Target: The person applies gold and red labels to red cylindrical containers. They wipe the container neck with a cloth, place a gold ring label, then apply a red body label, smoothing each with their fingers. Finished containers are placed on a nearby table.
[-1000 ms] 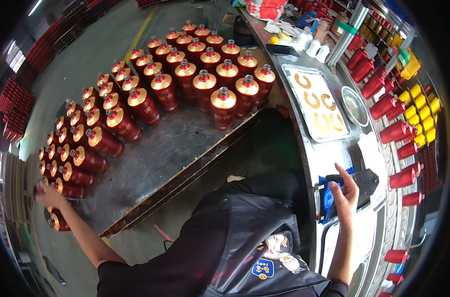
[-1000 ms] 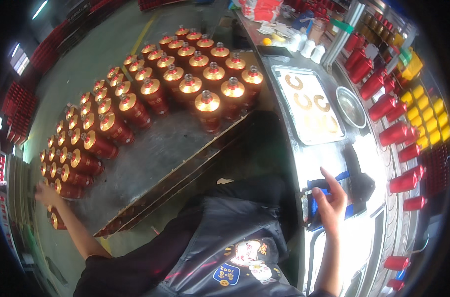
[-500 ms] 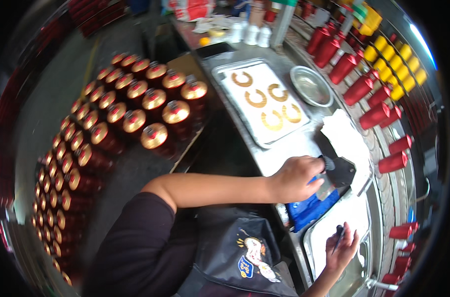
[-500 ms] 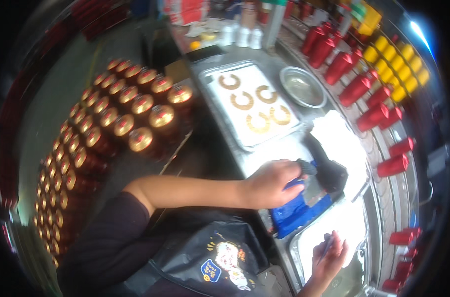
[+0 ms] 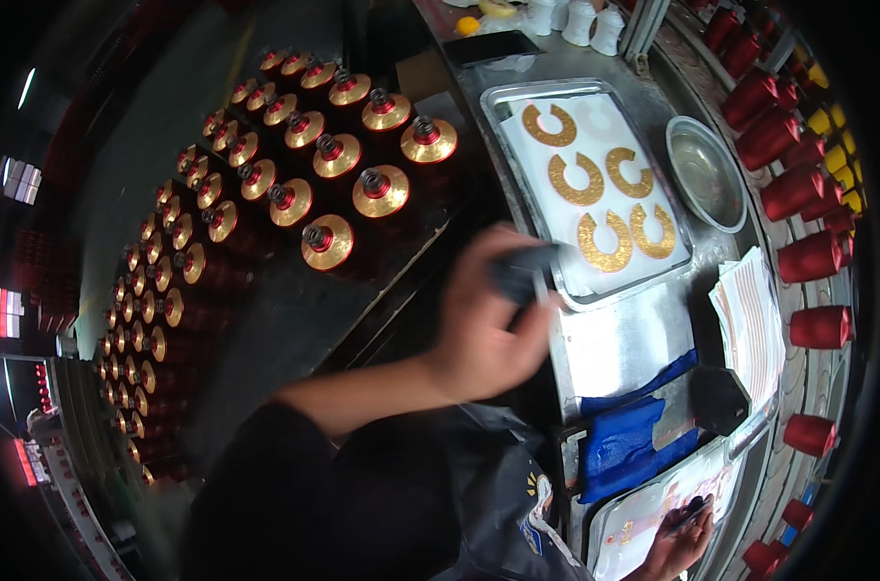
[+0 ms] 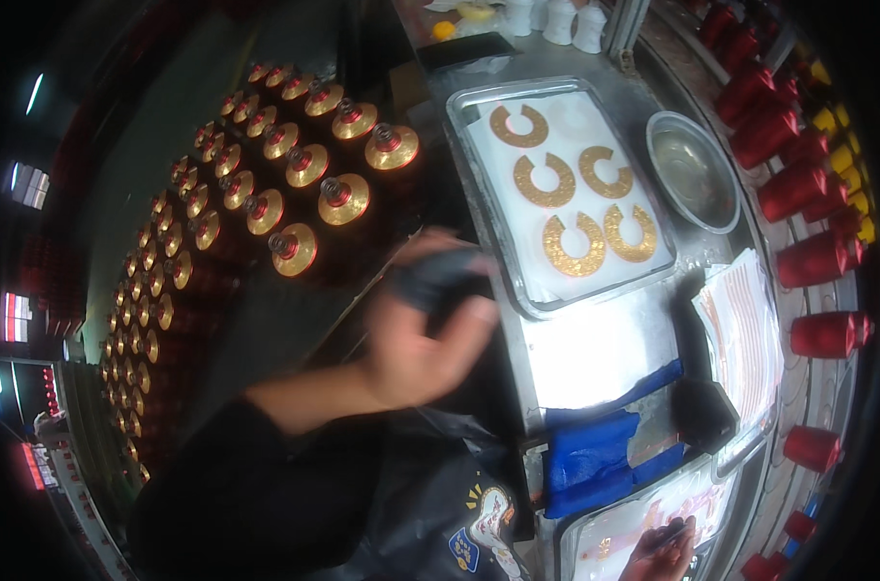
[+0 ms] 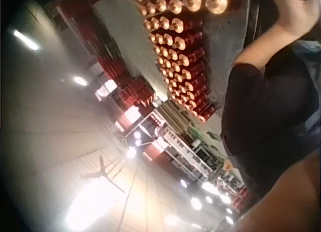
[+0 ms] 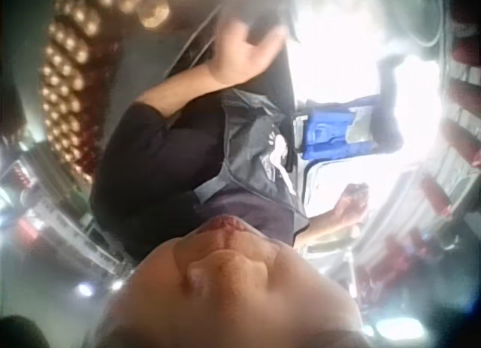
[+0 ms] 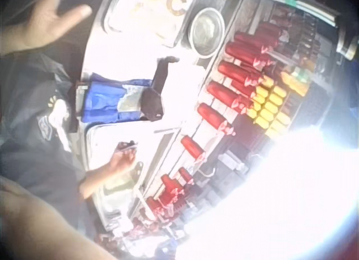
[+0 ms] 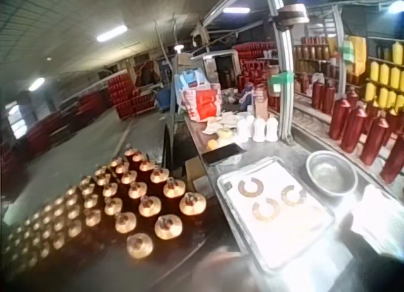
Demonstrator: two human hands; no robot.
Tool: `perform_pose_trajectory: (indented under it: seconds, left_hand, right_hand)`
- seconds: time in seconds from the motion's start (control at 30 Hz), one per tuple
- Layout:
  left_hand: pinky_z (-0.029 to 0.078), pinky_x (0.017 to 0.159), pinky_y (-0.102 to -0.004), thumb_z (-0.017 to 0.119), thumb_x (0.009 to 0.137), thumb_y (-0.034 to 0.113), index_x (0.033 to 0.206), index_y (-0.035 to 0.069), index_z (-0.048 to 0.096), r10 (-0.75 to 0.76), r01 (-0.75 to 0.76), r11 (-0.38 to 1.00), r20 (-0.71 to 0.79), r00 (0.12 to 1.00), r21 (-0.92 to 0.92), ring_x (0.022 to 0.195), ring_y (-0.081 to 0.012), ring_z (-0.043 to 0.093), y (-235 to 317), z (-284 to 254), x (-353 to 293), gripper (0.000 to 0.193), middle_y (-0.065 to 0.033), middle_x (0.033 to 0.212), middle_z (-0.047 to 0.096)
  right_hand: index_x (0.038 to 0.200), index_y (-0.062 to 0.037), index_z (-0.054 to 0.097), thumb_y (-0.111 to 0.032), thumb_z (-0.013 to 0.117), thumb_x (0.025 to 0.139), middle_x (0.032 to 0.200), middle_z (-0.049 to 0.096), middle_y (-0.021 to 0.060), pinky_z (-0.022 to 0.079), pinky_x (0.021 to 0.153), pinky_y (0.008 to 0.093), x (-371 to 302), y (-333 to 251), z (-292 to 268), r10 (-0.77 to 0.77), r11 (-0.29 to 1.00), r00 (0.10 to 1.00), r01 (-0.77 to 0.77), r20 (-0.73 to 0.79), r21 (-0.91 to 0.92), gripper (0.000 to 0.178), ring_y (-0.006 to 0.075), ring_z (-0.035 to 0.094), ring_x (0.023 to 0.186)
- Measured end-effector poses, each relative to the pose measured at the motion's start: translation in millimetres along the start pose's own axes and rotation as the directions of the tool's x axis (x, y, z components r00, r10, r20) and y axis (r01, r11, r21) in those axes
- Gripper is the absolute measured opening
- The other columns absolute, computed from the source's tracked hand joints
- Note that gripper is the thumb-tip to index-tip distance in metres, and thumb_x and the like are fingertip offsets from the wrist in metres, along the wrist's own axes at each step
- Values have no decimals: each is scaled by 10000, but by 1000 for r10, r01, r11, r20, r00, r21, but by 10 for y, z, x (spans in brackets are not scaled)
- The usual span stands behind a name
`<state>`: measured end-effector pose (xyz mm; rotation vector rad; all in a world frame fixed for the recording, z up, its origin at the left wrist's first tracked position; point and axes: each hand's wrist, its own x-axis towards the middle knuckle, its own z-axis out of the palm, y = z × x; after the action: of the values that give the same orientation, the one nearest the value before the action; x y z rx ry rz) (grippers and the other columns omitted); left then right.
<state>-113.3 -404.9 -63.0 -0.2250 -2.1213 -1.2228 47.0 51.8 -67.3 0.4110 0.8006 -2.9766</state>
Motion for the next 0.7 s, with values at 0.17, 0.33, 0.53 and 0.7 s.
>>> perform_pose_trajectory:
  seconds: [0.17, 0.33, 0.53, 0.7]
  left_hand:
    - [391, 1069, -440, 754, 804, 51, 1325, -7, 497, -60, 233, 902, -430, 901, 362, 1214, -333, 504, -633, -1315, -160, 583, -174, 1315, 516]
    - [374, 1086, -438, 778, 789, 76, 1371, 3, 471, -288, 425, 807, -354, 890, 410, 1255, -335, 463, -966, -1643, -315, 662, -198, 1353, 483]
    - [447, 954, -375, 708, 863, 57, 1273, 28, 534, -465, 547, 821, -365, 806, 163, 1098, -246, 488, -1155, -1516, -240, 447, -133, 1207, 481]
    - [474, 881, -311, 668, 879, 41, 1250, 22, 560, -505, 575, 801, -329, 798, 167, 1036, -175, 531, -1201, -1529, -225, 387, -78, 1161, 506]
  right_hand:
    - [1393, -18, 555, -203, 507, 1036, 1209, 704, 123, 519, 932, 340, 201, 123, 291, -59, 957, 997, 41, -54, -286, 405, 222, 676, 1068]
    - [1361, 3, 577, -159, 537, 1020, 1212, 702, 151, 527, 956, 340, 208, 302, 627, 35, 967, 999, -34, -2, -252, 379, 227, 673, 1099]
    - [1350, 19, 578, -137, 536, 1019, 1222, 695, 164, 528, 992, 351, 111, 371, 1048, 6, 966, 999, -17, -44, -257, 369, 232, 667, 1132]
    - [1358, 25, 567, -133, 537, 1014, 1224, 694, 160, 530, 989, 347, 100, 410, 1258, -16, 960, 994, -15, -108, -280, 380, 228, 669, 1125]
